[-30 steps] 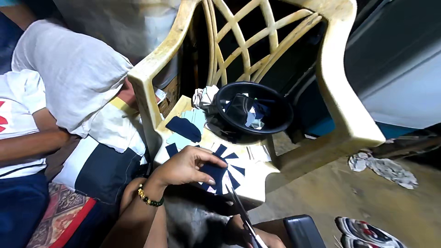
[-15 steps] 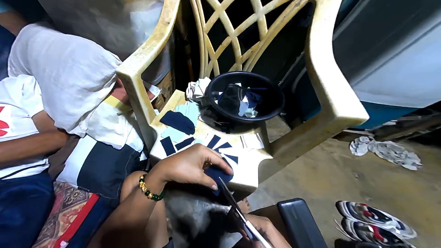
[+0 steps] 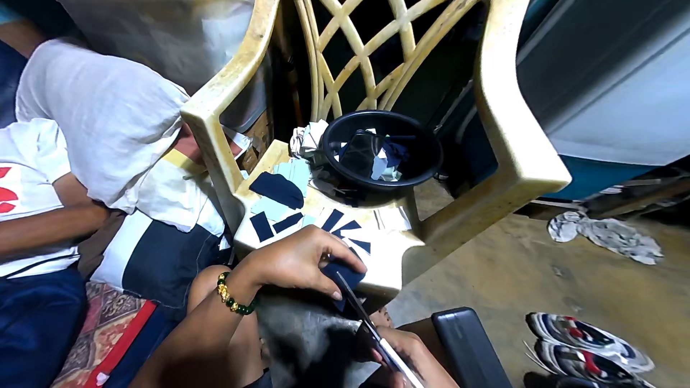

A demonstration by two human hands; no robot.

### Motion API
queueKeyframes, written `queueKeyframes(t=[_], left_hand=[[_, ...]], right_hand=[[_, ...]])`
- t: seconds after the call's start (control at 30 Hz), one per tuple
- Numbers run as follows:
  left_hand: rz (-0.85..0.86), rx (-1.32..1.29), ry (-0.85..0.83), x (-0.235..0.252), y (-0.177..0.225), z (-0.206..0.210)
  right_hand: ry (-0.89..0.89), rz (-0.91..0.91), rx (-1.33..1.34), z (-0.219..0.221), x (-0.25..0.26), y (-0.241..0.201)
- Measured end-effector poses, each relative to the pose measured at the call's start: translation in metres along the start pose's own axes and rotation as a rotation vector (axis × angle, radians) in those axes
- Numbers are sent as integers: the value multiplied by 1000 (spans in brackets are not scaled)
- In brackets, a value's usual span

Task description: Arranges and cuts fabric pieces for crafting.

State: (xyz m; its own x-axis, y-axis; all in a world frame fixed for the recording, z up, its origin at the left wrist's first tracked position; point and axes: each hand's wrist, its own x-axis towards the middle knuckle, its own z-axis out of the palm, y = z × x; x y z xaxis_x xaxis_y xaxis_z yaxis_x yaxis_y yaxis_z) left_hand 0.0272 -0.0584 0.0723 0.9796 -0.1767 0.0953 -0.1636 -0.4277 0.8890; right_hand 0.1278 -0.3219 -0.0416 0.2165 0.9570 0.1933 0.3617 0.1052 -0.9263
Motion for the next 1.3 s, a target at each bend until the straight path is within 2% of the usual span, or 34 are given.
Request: queueKeyframes(t=[0.27, 0.6, 1.03, 1.3], left_hand=[[11, -37, 24, -2, 0, -1], [16, 3, 22, -3, -2, 0], [-7, -3, 14, -2, -1, -2], [-21, -12, 8, 0, -1, -1]], right_hand=[[-28, -20, -63, -1, 1, 3], [15, -48, 17, 5, 6, 7], [27, 18, 7, 5, 7, 4], [113, 25, 58, 8, 6, 3]])
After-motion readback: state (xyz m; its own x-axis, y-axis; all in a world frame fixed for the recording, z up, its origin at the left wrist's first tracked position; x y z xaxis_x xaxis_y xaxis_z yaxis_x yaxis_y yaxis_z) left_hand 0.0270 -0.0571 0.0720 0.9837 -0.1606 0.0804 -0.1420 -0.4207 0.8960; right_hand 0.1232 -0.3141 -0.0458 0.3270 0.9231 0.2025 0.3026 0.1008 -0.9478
